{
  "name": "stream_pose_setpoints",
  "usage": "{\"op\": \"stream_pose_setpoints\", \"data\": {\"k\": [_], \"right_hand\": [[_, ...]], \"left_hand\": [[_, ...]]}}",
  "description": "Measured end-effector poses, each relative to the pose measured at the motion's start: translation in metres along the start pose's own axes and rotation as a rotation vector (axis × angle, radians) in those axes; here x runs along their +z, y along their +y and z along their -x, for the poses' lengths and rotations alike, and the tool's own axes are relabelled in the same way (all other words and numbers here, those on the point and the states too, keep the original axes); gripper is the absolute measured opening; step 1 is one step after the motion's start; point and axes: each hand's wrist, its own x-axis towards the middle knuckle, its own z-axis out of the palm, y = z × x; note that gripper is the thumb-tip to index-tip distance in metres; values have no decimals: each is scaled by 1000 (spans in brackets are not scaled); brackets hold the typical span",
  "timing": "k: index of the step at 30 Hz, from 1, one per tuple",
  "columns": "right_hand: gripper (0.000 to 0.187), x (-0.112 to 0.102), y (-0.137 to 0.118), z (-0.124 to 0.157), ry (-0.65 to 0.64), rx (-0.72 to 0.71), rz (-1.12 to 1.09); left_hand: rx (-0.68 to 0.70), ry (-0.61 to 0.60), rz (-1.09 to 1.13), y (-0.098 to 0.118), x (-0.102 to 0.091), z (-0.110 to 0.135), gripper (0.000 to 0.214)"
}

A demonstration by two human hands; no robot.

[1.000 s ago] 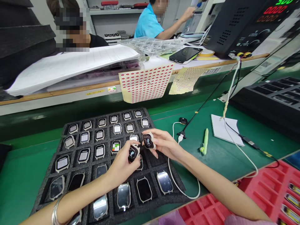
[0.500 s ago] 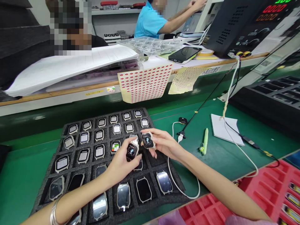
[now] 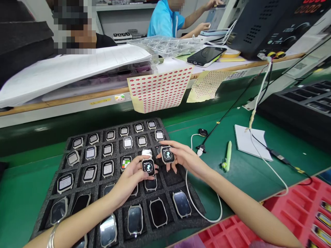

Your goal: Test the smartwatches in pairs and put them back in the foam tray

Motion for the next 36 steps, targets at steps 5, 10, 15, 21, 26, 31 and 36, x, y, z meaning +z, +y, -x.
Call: {"op": "stream_pose_setpoints", "data": {"k": [5,10,15,21,26,31,36], "right_hand": [[49,3,0,5,4,-17,40],[47,3,2,6,-8,-37,86],[43,5,2,6,23,-68,135],[58,7,3,8,-26,-81,214],[57,-4,3,2,-72,-122,527],[44,-25,-4,-12,-77,-348,1230],[49,-21,-15,-11,-74,-389,1467]], "left_hand": [[20,-11,-18,-4,-3,-3,40],[42,-19,-32,-4,-3,-4,40],[34,-13,-48,-4,-2,-3,38],[54,-1,-75,-6,-4,-4,39],[73,46,-95,2,-4,-3,40],[91,25,-114,9,-5,3,41],[82,34,-161,11,-16,17,41]]}}
